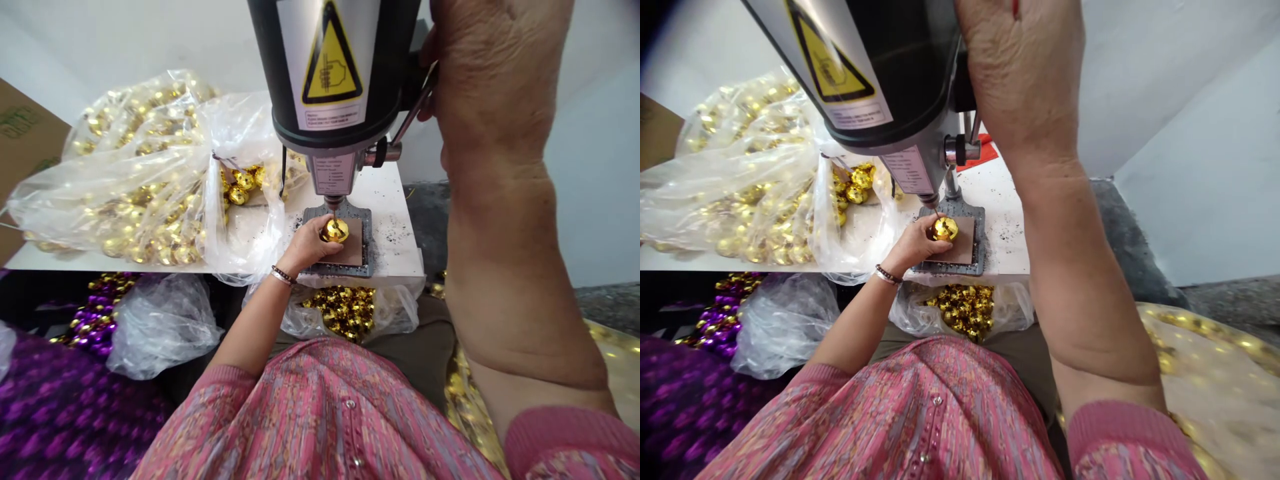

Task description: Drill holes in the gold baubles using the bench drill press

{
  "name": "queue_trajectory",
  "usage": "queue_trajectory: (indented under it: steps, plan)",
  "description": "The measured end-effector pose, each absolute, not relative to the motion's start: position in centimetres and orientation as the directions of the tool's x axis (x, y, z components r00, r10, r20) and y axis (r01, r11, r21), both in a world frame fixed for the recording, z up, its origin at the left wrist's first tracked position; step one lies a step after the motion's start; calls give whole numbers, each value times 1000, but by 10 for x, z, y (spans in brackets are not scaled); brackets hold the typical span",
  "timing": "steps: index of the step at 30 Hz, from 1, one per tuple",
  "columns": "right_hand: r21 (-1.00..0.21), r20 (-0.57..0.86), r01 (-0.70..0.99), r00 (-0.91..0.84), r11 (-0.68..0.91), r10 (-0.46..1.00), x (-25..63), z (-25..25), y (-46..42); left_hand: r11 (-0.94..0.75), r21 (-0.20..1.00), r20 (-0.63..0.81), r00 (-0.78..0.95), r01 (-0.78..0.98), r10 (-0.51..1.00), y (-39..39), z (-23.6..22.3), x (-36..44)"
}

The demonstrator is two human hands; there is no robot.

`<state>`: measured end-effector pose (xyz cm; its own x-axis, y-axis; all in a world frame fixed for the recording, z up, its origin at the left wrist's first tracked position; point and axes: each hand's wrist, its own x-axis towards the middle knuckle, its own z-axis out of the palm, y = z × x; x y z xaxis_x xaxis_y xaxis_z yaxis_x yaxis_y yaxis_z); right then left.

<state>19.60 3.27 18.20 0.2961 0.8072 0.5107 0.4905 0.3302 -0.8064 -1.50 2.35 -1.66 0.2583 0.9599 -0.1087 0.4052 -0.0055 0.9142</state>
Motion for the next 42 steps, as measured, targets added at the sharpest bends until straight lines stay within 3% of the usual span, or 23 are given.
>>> queue_trajectory:
  steps: [4, 9, 15, 22, 32, 42]
  plan:
    - [-785, 574, 492, 347, 377, 742, 188, 174, 17, 0, 912, -117, 262, 409, 958, 21, -20, -14]
    - [-622, 741, 598, 242, 506, 626, 188, 142, -21, -8, 909, -107, 252, 417, 962, 21, -21, -13]
    - [-486, 818, 717, 171, 500, 550, 194, 100, -47, -1, 912, -109, 245, 410, 963, 22, -26, -13]
    - [-524, 786, 730, 216, 439, 579, 194, 75, -51, -25, 932, -74, 256, 362, 964, 23, -31, -14]
    - [-475, 849, 735, 236, 484, 473, 197, 42, -43, -92, 899, -39, 287, 429, 957, 22, -32, -12]
    - [-398, 917, 766, 312, 505, 249, 188, 10, -27, -165, 859, -10, 339, 485, 941, 20, -29, -11]
